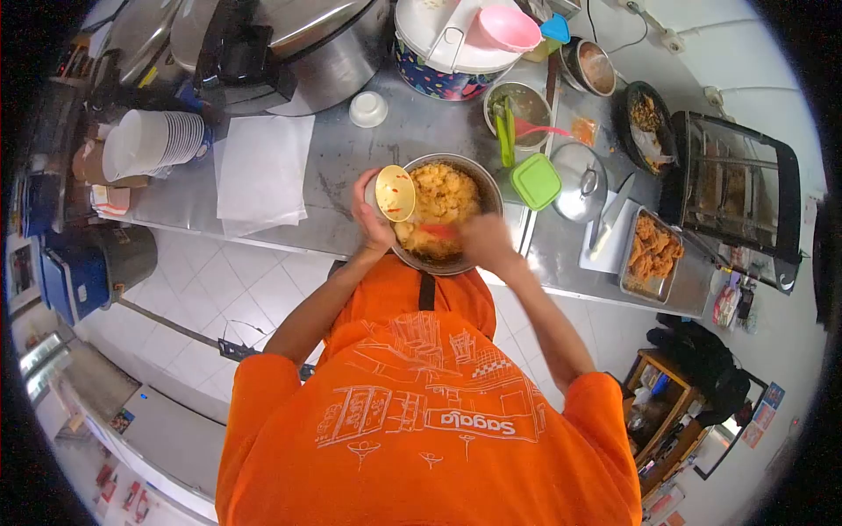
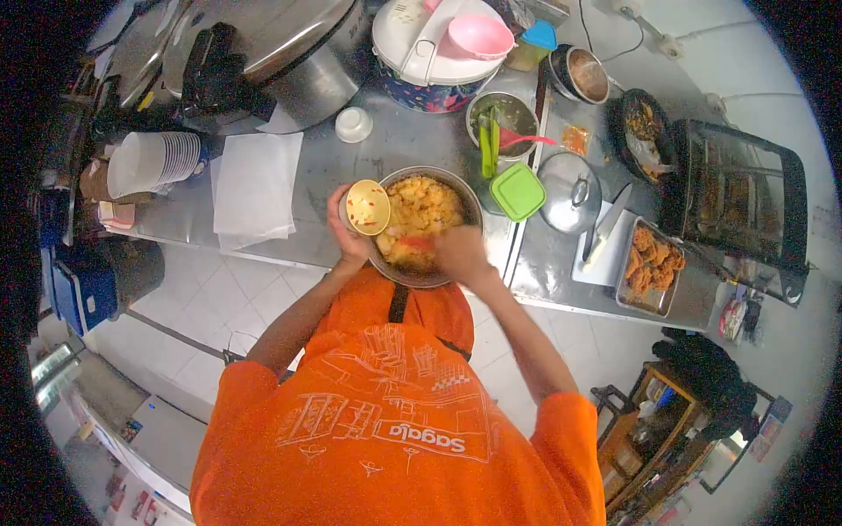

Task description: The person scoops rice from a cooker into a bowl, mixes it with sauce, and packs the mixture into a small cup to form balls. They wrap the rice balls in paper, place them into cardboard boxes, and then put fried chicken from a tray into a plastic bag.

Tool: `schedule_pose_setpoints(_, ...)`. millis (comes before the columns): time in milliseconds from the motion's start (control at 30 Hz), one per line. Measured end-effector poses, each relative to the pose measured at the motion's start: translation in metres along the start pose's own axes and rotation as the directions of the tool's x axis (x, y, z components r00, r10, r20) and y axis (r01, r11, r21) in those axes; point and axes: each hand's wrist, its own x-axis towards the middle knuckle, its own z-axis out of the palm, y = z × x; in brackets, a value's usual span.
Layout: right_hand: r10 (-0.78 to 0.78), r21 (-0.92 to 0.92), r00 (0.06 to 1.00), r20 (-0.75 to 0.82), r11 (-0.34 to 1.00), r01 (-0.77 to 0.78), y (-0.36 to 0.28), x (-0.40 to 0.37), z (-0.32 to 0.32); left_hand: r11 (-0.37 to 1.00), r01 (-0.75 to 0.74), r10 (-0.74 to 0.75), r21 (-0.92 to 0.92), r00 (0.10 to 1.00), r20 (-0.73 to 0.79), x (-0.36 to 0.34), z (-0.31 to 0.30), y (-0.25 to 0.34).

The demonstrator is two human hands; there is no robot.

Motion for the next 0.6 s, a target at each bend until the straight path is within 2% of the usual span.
schedule_pose_setpoints(33, -0.026, -0.09, 0.996, 0.082, 0.995, 0.033, -0.003, 0.011, 0.029, 0.996, 0.01, -0.012, -0.092, 1.0, -0.013, 0.002, 0.002, 0.0)
schedule_pose_setpoints(67, -0.053, -0.124, 0.998, 0.039, 0.991, 0.057, -0.008, 0.022, 0.064, 0.996, 0.007, -0.009, -0.091, 1.0, -0.015, 0.002, 0.003, 0.005)
schedule_pose_setpoints(133, -0.062, -0.081, 0.998, -0.002, 0.995, 0.061, 0.012, 0.018, 0.035, 0.995, -0.071, 0.073, 0.075, 0.997, -0.025, 0.009, 0.003, 0.011)
schedule_pose_setpoints(167, -0.061, -0.021, 0.998, -0.019, 0.998, 0.061, 0.017, 0.005, 0.016, 0.995, -0.059, 0.061, 0.082, 0.998, -0.02, 0.003, -0.001, 0.011)
schedule_pose_setpoints(200, 0.011, 0.09, 0.997, -0.076, 0.996, -0.004, 0.024, -0.005, -0.009, 0.994, -0.068, 0.07, 0.09, 0.997, -0.015, 0.002, -0.001, 0.007)
schedule_pose_setpoints(233, 0.081, 0.169, 0.969, -0.235, 0.985, -0.042, 0.026, -0.012, -0.033, 0.992, -0.085, 0.088, 0.096, 0.996, -0.022, 0.007, 0.002, 0.004)
schedule_pose_setpoints(300, 0.03, -0.021, 0.995, 0.091, 0.999, -0.029, 0.019, 0.01, 0.004, 0.992, -0.073, 0.076, 0.099, 0.997, -0.03, 0.007, 0.004, 0.005)
schedule_pose_setpoints(333, 0.032, -0.02, 0.995, 0.089, 0.999, -0.03, 0.013, 0.01, 0.013, 0.992, -0.074, 0.077, 0.1, 0.997, -0.026, 0.007, 0.004, 0.005)
schedule_pose_setpoints(400, -0.088, -0.085, 0.996, 0.033, 0.992, 0.09, 0.004, 0.011, 0.025, 0.993, -0.076, 0.079, 0.095, 0.997, -0.028, 0.012, 0.004, 0.0)
schedule_pose_setpoints(433, -0.092, -0.082, 0.995, 0.038, 0.992, 0.095, 0.009, 0.005, 0.012, 0.994, -0.056, 0.061, 0.097, 0.997, -0.053, 0.008, 0.002, 0.0)
schedule_pose_setpoints(500, 0.048, 0.185, 0.985, -0.164, 0.983, -0.017, 0.03, -0.01, -0.017, 0.997, -0.05, 0.054, 0.061, 0.997, -0.055, 0.005, 0.003, -0.001)
schedule_pose_setpoints(533, 0.116, 0.096, 0.972, -0.205, 0.991, -0.098, 0.031, -0.009, -0.009, 0.998, -0.051, 0.052, 0.022, 0.997, -0.061, 0.005, 0.005, 0.0)
schedule_pose_setpoints(567, 0.114, 0.091, 0.972, -0.203, 0.991, -0.098, 0.022, -0.003, 0.011, 0.999, -0.05, 0.051, 0.019, 0.997, -0.065, 0.006, 0.006, 0.0)
schedule_pose_setpoints(600, 0.0, 0.004, 0.992, -0.123, 1.0, 0.0, 0.004, 0.005, 0.036, 0.995, -0.068, 0.072, 0.069, 0.996, -0.056, 0.007, 0.007, 0.002)
